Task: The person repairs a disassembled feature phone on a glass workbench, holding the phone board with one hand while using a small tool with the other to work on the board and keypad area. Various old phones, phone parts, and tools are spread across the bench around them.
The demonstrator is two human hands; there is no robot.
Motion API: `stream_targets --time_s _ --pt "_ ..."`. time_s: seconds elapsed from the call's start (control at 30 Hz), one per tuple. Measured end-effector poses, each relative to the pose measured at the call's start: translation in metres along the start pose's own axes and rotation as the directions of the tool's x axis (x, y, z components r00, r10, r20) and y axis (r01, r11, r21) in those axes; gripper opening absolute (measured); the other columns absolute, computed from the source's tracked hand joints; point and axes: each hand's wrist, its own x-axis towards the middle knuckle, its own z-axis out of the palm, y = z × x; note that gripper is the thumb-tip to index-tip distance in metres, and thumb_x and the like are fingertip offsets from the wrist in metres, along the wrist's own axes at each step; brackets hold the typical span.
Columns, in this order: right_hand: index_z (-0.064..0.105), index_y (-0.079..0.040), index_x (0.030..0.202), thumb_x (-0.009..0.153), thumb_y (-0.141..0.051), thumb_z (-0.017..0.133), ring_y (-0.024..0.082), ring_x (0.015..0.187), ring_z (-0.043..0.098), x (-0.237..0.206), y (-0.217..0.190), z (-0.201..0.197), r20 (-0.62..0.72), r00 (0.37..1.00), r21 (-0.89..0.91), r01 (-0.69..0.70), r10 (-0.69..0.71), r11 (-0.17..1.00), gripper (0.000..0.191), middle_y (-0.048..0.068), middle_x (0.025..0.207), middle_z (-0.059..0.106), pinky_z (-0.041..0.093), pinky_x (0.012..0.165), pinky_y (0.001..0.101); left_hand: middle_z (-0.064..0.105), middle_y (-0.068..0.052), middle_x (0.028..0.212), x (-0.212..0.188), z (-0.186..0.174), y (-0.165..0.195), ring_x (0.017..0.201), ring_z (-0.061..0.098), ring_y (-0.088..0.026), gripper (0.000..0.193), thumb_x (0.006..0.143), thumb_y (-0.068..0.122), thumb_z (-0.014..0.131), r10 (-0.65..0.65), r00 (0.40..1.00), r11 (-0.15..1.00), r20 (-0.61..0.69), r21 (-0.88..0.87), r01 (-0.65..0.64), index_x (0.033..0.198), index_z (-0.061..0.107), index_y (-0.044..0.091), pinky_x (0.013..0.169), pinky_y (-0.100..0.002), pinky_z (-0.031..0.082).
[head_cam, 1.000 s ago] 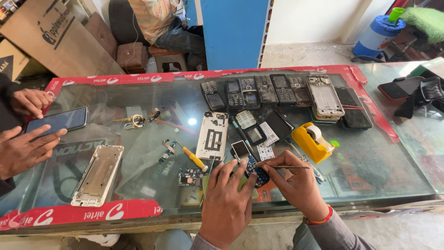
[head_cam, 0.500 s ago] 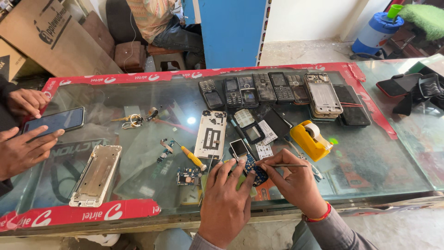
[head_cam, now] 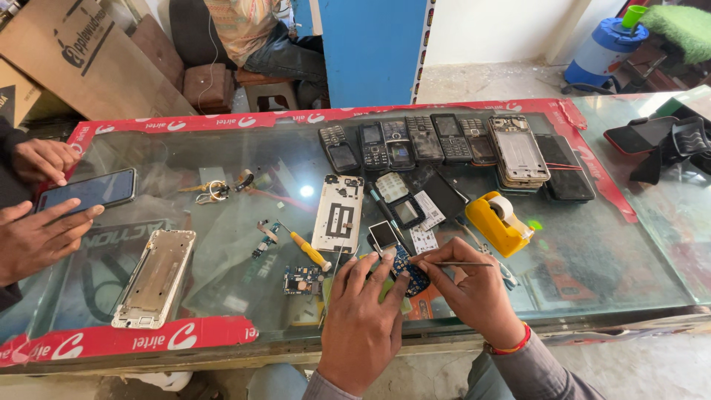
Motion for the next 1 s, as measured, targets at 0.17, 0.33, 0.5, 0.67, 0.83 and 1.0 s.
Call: stream_targets --time_s 0.17,0.33,0.5,0.67,0.83,1.0 --pt "0.068 0.000 0.092 0.087 -0.002 0.074 0.012 0.086 0.078 -0.0010 -0.0003 -0.0003 0.002 1.000 0.031 0.002 -0.003 1.000 0.008 0.008 0.093 0.083 0.060 0.077 0.0260 0.060 -0.021 0.135 0.0011 0.0000 0.0003 0.130 0.051 -0.039 0.042 0.082 0.012 0.067 -0.013 1.000 1.000 0.006 -0.021 0.013 0.122 0.070 0.001 0.114 -0.055 0.034" --pt "0.068 0.000 0.092 0.086 -0.001 0.074 0.013 0.086 0.079 -0.0015 0.0002 0.0007 -0.007 1.000 0.014 0.009 -0.008 1.000 0.009 0.008 0.093 0.083 0.060 0.077 0.0260 0.060 -0.021 0.136 0.0015 0.0004 -0.0004 0.131 0.051 -0.038 0.042 0.081 0.012 0.067 -0.011 1.000 1.000 0.008 -0.013 0.011 0.122 0.071 0.000 0.114 -0.055 0.034" --pt "0.068 0.000 0.093 0.087 -0.001 0.073 0.013 0.088 0.078 -0.0006 0.0009 0.0007 -0.002 0.999 0.047 0.033 -0.033 0.998 0.008 0.008 0.093 0.082 0.060 0.078 0.0266 0.060 -0.021 0.136 0.0005 0.0007 -0.0009 0.131 0.050 -0.039 0.042 0.081 0.012 0.068 -0.007 1.000 1.000 0.007 -0.006 0.007 0.121 0.071 0.000 0.114 -0.055 0.034" --pt "0.069 0.000 0.092 0.086 -0.002 0.075 0.011 0.086 0.078 -0.0015 0.0013 0.0003 -0.005 1.000 0.007 0.016 -0.016 1.000 0.008 0.007 0.092 0.083 0.060 0.076 0.0263 0.060 -0.021 0.136 0.0002 0.0018 -0.0009 0.131 0.050 -0.039 0.042 0.081 0.012 0.068 -0.004 1.000 1.000 0.005 -0.007 0.004 0.122 0.071 0.000 0.114 -0.055 0.034" --pt "0.069 0.000 0.092 0.087 -0.002 0.074 0.011 0.087 0.077 -0.0020 0.0022 0.0007 0.000 1.000 0.033 0.020 -0.020 0.999 0.008 0.007 0.093 0.083 0.060 0.077 0.0261 0.060 -0.021 0.136 0.0001 0.0017 -0.0012 0.131 0.051 -0.038 0.042 0.081 0.011 0.068 -0.004 1.000 1.000 0.001 -0.014 0.004 0.121 0.071 0.001 0.114 -0.054 0.035" --pt "0.069 0.000 0.092 0.086 -0.002 0.075 0.011 0.086 0.077 -0.0012 0.0027 0.0012 -0.004 1.000 0.018 0.008 -0.008 1.000 0.009 0.007 0.093 0.083 0.059 0.077 0.0260 0.060 -0.021 0.136 -0.0004 0.0005 -0.0004 0.130 0.051 -0.039 0.043 0.080 0.012 0.068 -0.008 1.000 1.000 0.004 -0.010 0.008 0.121 0.070 0.000 0.114 -0.055 0.034"
